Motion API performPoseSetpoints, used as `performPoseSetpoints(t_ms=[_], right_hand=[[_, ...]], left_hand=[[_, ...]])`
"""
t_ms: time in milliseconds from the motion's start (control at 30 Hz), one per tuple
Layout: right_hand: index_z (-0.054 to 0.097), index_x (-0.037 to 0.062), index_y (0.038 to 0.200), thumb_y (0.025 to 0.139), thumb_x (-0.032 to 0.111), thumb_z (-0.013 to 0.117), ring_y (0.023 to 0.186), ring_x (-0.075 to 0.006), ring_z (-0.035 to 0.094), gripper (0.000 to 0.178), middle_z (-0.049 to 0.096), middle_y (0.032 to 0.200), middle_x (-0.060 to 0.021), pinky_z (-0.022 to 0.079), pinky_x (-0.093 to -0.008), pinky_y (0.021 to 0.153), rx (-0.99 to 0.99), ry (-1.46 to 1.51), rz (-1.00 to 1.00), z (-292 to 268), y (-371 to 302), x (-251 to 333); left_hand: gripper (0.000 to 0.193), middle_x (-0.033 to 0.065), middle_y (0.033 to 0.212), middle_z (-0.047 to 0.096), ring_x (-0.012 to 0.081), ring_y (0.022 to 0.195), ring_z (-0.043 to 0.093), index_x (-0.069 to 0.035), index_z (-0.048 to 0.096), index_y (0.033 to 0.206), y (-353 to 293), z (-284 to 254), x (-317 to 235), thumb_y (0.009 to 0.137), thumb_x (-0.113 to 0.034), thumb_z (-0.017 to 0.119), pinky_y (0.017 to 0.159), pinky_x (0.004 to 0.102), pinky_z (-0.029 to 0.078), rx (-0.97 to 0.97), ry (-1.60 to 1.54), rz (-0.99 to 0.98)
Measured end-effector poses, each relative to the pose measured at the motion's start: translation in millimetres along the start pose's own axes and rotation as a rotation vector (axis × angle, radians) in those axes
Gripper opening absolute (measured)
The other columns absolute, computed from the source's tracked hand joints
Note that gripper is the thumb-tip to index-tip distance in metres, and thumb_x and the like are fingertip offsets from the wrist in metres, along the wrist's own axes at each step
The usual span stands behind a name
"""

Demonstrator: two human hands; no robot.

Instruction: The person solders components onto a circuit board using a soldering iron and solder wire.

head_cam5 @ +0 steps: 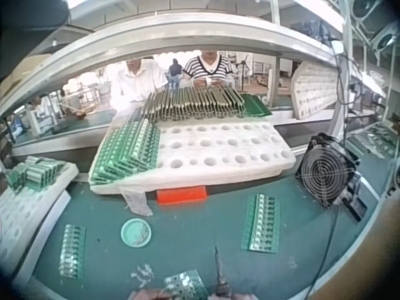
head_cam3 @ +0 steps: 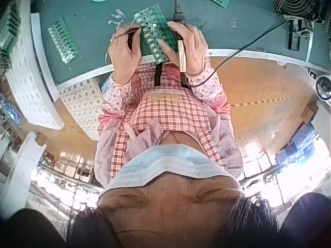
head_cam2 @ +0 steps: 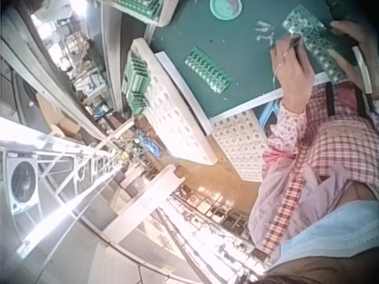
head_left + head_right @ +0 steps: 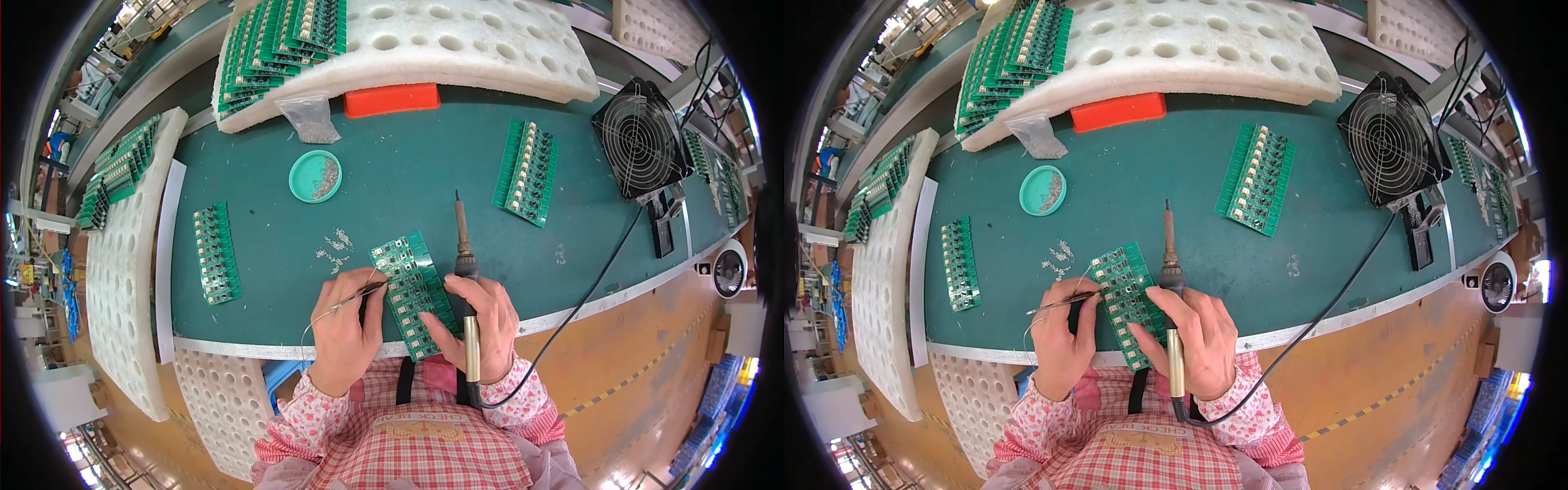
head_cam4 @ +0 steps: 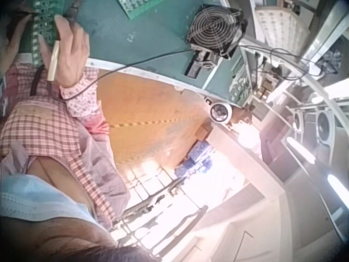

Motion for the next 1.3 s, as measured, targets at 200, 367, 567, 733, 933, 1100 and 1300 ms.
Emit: performPoseSetpoints(t_ms=[200, 367, 567, 733, 933, 1100, 1300], right_hand=[[0.056, 0.0031, 0.124, 0.073, 0.012, 0.087, 0.087, -0.0272, 0.066, 0.061, 0.066, 0.107, -0.0122, 0.052, -0.0380, 0.069, 0.011, 0.001, 0.002, 0.0, 0.5, 0.1], [0.055, 0.0033, 0.125, 0.072, 0.012, 0.087, 0.087, -0.0272, 0.065, 0.062, 0.066, 0.107, -0.0124, 0.052, -0.0378, 0.069, 0.007, 0.007, 0.011, -0.9, 1.1, 0.8], [0.053, -0.0007, 0.111, 0.097, 0.007, 0.060, 0.068, -0.0170, 0.061, 0.018, 0.063, 0.077, -0.0089, 0.049, -0.0306, 0.065, -0.218, 0.455, 0.291, -23.6, -19.7, -30.3], [0.050, -0.0018, 0.111, 0.103, 0.017, 0.052, 0.066, -0.0113, 0.059, 0.021, 0.062, 0.083, -0.0094, 0.049, -0.0256, 0.063, -0.269, 0.809, 0.444, -14.2, -25.5, -40.8], [0.049, -0.0012, 0.113, 0.103, 0.018, 0.052, 0.066, -0.0109, 0.060, 0.022, 0.062, 0.083, -0.0097, 0.050, -0.0249, 0.062, -0.152, 0.908, 0.409, -2.6, -18.6, -37.3], [0.048, 0.0003, 0.113, 0.102, 0.018, 0.054, 0.067, -0.0118, 0.061, 0.021, 0.062, 0.081, -0.0092, 0.051, -0.0264, 0.062, -0.084, 0.932, 0.354, -1.1, -12.3, -30.1], [0.049, 0.0011, 0.112, 0.102, 0.017, 0.054, 0.067, -0.0125, 0.061, 0.020, 0.061, 0.079, -0.0097, 0.051, -0.0265, 0.061, -0.069, 0.954, 0.321, 1.1, -11.2, -28.3]], left_hand=[[0.015, 0.0119, 0.098, 0.069, 0.0293, 0.086, 0.066, 0.000, 0.064, 0.100, -0.8, 0.1, -0.1, 0.086, 0.005, 0.066, 0.075, 0.0363, 0.052, -0.001, 0.000, 0.004], [0.014, 0.0121, 0.099, 0.069, 0.0298, 0.087, 0.066, 0.000, 0.064, 0.099, -0.9, 0.2, 1.6, 0.086, 0.005, 0.066, 0.075, 0.0363, 0.052, -0.004, -0.007, -0.011], [0.018, 0.0113, 0.102, 0.070, 0.0299, 0.087, 0.065, -0.001, 0.066, 0.100, -1.3, 0.3, 1.3, 0.083, 0.007, 0.068, 0.076, 0.0363, 0.052, -0.016, -0.011, 0.024], [0.023, 0.0105, 0.104, 0.070, 0.0301, 0.086, 0.064, -0.002, 0.067, 0.100, -1.4, 0.1, 2.9, 0.080, 0.008, 0.070, 0.075, 0.0365, 0.051, -0.017, -0.012, 0.004], [0.017, 0.0116, 0.099, 0.069, 0.0287, 0.087, 0.066, -0.001, 0.065, 0.101, -1.8, 1.6, 3.3, 0.086, 0.005, 0.066, 0.077, 0.0350, 0.051, 0.000, -0.016, -0.017], [0.017, 0.0117, 0.099, 0.069, 0.0291, 0.086, 0.065, -0.001, 0.065, 0.101, -1.3, 0.7, 2.1, 0.086, 0.005, 0.066, 0.077, 0.0359, 0.051, 0.002, -0.006, -0.008], [0.024, 0.0103, 0.104, 0.070, 0.0297, 0.086, 0.064, -0.003, 0.067, 0.102, -1.1, 1.0, 3.8, 0.080, 0.008, 0.070, 0.076, 0.0362, 0.051, 0.002, -0.011, -0.015]])
Point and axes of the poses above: each hand's wrist, its own y-axis towards the middle knuckle, its own z-axis out of the palm, x = y × z, the point moved 10 cm from there along y, towards the middle knuckle
